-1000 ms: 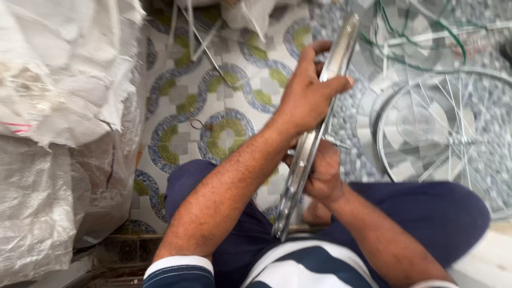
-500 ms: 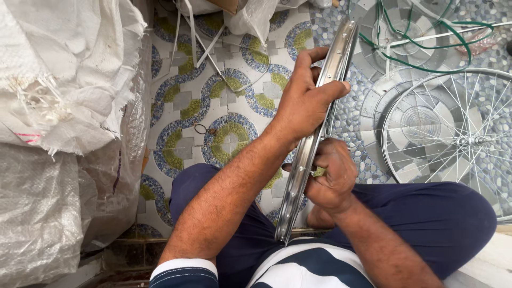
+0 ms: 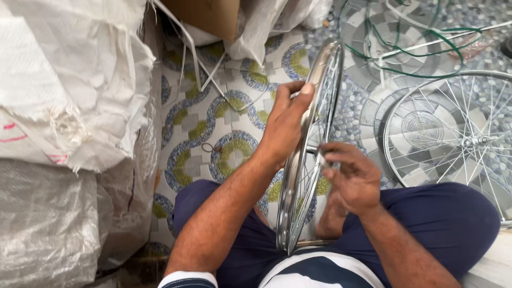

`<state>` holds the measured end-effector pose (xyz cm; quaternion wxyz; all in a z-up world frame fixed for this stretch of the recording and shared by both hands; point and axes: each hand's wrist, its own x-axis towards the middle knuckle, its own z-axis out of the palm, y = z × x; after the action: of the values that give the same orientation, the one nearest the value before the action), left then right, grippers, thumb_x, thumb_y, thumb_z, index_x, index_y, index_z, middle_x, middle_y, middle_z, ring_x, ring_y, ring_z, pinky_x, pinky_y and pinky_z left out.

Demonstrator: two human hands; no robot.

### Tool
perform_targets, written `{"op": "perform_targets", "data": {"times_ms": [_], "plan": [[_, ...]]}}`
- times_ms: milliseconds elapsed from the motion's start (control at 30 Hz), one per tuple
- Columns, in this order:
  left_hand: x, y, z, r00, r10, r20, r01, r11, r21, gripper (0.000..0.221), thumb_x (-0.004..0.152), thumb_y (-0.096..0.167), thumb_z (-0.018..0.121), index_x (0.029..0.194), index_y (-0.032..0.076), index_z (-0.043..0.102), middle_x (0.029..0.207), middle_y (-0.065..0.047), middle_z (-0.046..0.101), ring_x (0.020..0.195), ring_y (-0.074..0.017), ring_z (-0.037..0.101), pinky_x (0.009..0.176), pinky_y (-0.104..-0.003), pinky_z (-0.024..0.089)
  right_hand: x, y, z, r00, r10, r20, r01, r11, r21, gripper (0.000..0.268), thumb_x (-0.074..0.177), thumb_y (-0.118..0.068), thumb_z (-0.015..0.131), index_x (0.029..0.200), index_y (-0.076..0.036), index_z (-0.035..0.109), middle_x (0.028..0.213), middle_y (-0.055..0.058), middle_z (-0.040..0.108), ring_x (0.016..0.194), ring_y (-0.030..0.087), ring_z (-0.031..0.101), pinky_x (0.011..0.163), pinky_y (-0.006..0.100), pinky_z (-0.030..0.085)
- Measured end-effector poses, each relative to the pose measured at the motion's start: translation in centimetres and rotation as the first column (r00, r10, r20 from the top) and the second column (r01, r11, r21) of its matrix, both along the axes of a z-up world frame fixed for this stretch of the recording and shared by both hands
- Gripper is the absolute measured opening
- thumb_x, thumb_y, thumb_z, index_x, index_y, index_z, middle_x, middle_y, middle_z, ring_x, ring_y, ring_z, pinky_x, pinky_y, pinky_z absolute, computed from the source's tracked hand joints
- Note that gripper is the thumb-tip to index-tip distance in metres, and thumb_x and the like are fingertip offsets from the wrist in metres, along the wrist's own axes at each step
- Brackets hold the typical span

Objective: The person threads spokes through a bicycle rim and secures them by hand, handling individual spokes and the rim one by one.

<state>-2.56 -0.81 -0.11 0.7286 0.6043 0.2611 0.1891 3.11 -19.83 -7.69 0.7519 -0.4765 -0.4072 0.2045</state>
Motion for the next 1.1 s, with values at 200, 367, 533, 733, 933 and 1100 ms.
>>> {"op": "perform_targets", "data": {"times_ms": [200, 367, 533, 733, 933, 1100], "plan": [[-0.6, -1.6, 0.8, 0.999, -0.015, 0.036, 0.014, 0.999, 0.031, 0.074, 0.099, 0.065, 0.044, 0.134, -0.001, 0.049, 0.123, -0.022, 0.059, 0.11, -0.0241, 0.057, 0.097, -0.038, 0.049, 1.4, 3.5, 3.7, 0.964, -0.004, 0.266, 0.041, 0.99, -0.135, 0.021, 0.087, -0.004, 0.081, 0.105, 0.001, 0.072, 0.118, 0.017, 0.071, 0.102, 0.021, 0.072, 0.084, 0.032, 0.061], [1.9, 1.1, 0.3, 0.997, -0.073, -0.011, 0.074, 0.996, 0.045, 0.068, 0.097, 0.049, 0.057, 0.139, -0.004, 0.044, 0.132, -0.022, 0.056, 0.117, -0.0248, 0.059, 0.096, -0.039, 0.051, 3.2, 4.9, 0.0, 0.971, 0.162, -0.174, -0.207, 0.936, -0.286, 0.024, 0.101, -0.018, 0.066, 0.115, 0.0, 0.075, 0.099, 0.013, 0.076, 0.088, 0.017, 0.071, 0.078, 0.029, 0.06], [5.3, 3.7, -0.5, 0.973, -0.155, 0.172, 0.128, 0.98, 0.155, 0.084, 0.087, 0.018, 0.075, 0.153, -0.004, 0.028, 0.135, -0.018, 0.055, 0.119, -0.0203, 0.059, 0.102, -0.034, 0.049, 3.5, 4.1, -1.4, 0.967, 0.204, -0.152, -0.243, 0.92, -0.307, 0.029, 0.095, -0.016, 0.066, 0.119, -0.001, 0.07, 0.108, 0.011, 0.075, 0.098, 0.015, 0.07, 0.087, 0.029, 0.058], [5.8, 3.1, 0.0, 0.992, -0.11, 0.062, 0.109, 0.994, 0.019, 0.082, 0.079, 0.006, 0.069, 0.155, 0.004, 0.038, 0.11, -0.013, 0.068, 0.1, -0.0196, 0.062, 0.091, -0.033, 0.048, 3.6, 4.3, -1.2, 0.81, 0.428, -0.4, -0.447, 0.893, 0.049, 0.023, 0.088, 0.001, 0.077, 0.11, 0.003, 0.072, 0.126, 0.017, 0.072, 0.116, 0.024, 0.07, 0.103, 0.037, 0.055], [4.5, 2.9, 0.6, 1.0, -0.029, -0.003, 0.029, 0.998, -0.05, 0.082, 0.077, 0.005, 0.069, 0.153, 0.008, 0.038, 0.108, -0.012, 0.067, 0.1, -0.0176, 0.064, 0.091, -0.027, 0.048, 2.8, 5.1, -0.2, 0.867, 0.339, -0.365, -0.388, 0.919, -0.068, 0.063, 0.068, 0.006, 0.091, 0.122, -0.004, 0.061, 0.113, 0.012, 0.072, 0.111, 0.024, 0.071, 0.099, 0.038, 0.061], [4.3, 2.6, 0.2, 0.996, -0.055, 0.073, 0.062, 0.993, -0.1, 0.082, 0.077, 0.008, 0.068, 0.152, 0.007, 0.037, 0.105, -0.014, 0.067, 0.093, -0.0222, 0.063, 0.083, -0.035, 0.051, 3.4, 5.0, 0.7, 0.822, 0.341, -0.456, -0.48, 0.846, -0.234, 0.07, 0.059, 0.005, 0.091, 0.125, 0.006, 0.067, 0.108, 0.013, 0.077, 0.099, 0.023, 0.074, 0.079, 0.041, 0.066]]}}
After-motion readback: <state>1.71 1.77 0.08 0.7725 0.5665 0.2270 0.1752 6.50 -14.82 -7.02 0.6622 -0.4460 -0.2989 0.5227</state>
